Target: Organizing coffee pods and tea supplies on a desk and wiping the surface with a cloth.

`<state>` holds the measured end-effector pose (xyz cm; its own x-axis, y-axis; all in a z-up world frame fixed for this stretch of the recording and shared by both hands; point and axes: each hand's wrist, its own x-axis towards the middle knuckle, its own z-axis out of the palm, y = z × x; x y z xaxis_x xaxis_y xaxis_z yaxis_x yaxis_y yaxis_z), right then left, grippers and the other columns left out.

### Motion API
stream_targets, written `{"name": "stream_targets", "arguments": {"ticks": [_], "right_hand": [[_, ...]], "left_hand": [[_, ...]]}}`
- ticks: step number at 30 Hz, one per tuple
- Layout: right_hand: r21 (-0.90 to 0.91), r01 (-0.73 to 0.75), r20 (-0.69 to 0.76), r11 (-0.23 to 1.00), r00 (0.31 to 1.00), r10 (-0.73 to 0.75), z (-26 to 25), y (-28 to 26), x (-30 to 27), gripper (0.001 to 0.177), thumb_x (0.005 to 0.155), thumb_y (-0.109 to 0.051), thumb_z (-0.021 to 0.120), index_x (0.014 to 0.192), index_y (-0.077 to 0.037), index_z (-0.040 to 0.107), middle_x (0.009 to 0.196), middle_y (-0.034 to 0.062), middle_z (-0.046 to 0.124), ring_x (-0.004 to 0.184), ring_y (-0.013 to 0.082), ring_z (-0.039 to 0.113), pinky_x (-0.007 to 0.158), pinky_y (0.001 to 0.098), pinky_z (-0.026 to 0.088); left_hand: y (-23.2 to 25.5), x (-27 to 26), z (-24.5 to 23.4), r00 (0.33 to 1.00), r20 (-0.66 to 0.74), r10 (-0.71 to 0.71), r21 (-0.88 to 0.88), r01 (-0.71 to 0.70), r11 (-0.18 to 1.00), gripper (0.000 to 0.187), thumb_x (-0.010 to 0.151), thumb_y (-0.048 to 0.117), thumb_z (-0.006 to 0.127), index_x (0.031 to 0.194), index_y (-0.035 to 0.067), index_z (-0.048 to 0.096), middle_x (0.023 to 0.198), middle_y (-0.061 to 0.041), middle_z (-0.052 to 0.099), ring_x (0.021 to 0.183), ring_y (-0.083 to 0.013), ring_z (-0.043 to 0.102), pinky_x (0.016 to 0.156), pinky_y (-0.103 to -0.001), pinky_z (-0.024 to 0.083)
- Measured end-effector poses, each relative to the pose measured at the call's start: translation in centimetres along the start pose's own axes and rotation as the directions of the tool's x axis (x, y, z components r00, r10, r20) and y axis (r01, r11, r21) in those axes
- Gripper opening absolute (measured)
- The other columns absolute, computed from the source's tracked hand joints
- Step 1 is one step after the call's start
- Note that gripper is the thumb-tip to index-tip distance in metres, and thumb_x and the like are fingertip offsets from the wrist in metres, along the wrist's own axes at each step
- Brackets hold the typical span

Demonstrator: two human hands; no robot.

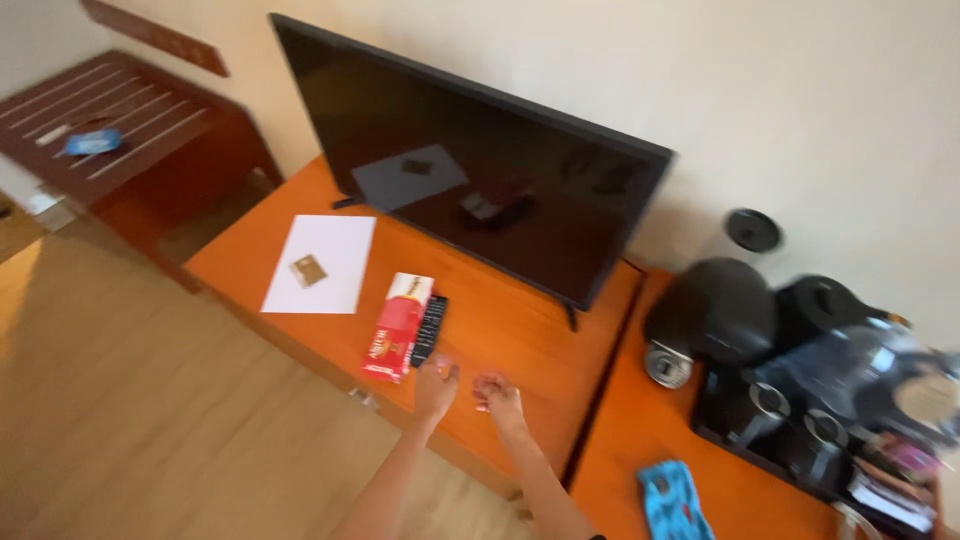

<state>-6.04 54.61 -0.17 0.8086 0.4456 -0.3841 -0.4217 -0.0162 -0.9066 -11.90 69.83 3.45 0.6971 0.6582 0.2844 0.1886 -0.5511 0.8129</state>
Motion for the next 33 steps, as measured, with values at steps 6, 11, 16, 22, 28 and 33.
{"name": "stream_targets", "arguments": {"ticks": [6, 11, 16, 22, 28, 33], "right_hand": [[-0.082, -0.055, 0.067, 0.995, 0.996, 0.060, 7.2, 8.2, 8.4, 0.024, 0.095, -0.017, 0.062, 0.115, -0.005, 0.069, 0.102, 0.0064, 0.076, 0.089, 0.0188, 0.075, 0.068, 0.0349, 0.062], [-0.149, -0.057, 0.071, 0.987, 0.995, 0.069, 12.3, 8.0, 9.3, 0.042, 0.090, -0.013, 0.062, 0.133, -0.010, 0.062, 0.110, 0.0058, 0.075, 0.093, 0.0171, 0.074, 0.071, 0.0348, 0.062], [-0.188, -0.064, 0.067, 0.980, 0.995, 0.078, 14.3, 10.2, 10.2, 0.053, 0.090, -0.018, 0.070, 0.141, -0.010, 0.057, 0.120, 0.0055, 0.074, 0.101, 0.0139, 0.071, 0.075, 0.0336, 0.061], [-0.251, -0.074, 0.022, 0.965, 0.996, 0.082, 16.4, 9.5, 9.7, 0.052, 0.088, -0.024, 0.076, 0.136, -0.012, 0.065, 0.115, 0.0036, 0.077, 0.098, 0.0112, 0.073, 0.071, 0.0323, 0.059], [-0.233, -0.033, -0.061, 0.972, 0.998, 0.019, 17.2, 7.4, 9.0, 0.037, 0.090, -0.025, 0.076, 0.123, -0.009, 0.071, 0.099, 0.0022, 0.079, 0.084, 0.0115, 0.070, 0.065, 0.0290, 0.054], [-0.080, -0.026, -0.032, 0.996, 0.999, 0.024, 16.1, 4.1, 7.9, 0.025, 0.090, -0.019, 0.076, 0.108, -0.005, 0.064, 0.092, 0.0054, 0.076, 0.072, 0.0132, 0.072, 0.059, 0.0293, 0.054]], "left_hand": [[-7.8, 4.1, -6.3, 0.993, -0.116, -0.015, 0.275, 0.046, 0.960, 0.044, 0.076, 0.020, 0.078, 0.112, 0.002, 0.063, 0.110, -0.026, 0.067, 0.105, -0.0470, 0.064, 0.090, -0.055, 0.051], [-13.7, 7.0, -8.0, 0.972, -0.149, -0.184, 0.254, 0.217, 0.943, 0.054, 0.090, 0.035, 0.070, 0.128, 0.000, 0.056, 0.116, -0.027, 0.065, 0.106, -0.0468, 0.064, 0.093, -0.055, 0.051], [-17.8, 8.6, -7.9, 0.917, 0.053, -0.395, 0.135, 0.385, 0.913, 0.055, 0.098, 0.038, 0.059, 0.138, 0.000, 0.051, 0.118, -0.028, 0.067, 0.107, -0.0465, 0.065, 0.092, -0.055, 0.051], [-18.0, 9.1, -7.3, 0.801, 0.277, -0.530, -0.004, 0.553, 0.833, 0.043, 0.099, 0.037, 0.055, 0.128, 0.006, 0.061, 0.105, -0.020, 0.075, 0.097, -0.0352, 0.074, 0.082, -0.046, 0.056], [-17.8, 9.4, -6.7, 0.841, 0.200, -0.503, -0.017, 0.516, 0.856, 0.036, 0.098, 0.029, 0.059, 0.121, 0.001, 0.058, 0.104, -0.023, 0.071, 0.096, -0.0358, 0.070, 0.082, -0.048, 0.054], [-15.9, 8.9, -6.3, 0.837, 0.222, -0.501, -0.338, 0.548, 0.765, 0.030, 0.101, 0.019, 0.065, 0.118, -0.004, 0.055, 0.098, -0.019, 0.069, 0.089, -0.0248, 0.068, 0.079, -0.040, 0.057]]}}
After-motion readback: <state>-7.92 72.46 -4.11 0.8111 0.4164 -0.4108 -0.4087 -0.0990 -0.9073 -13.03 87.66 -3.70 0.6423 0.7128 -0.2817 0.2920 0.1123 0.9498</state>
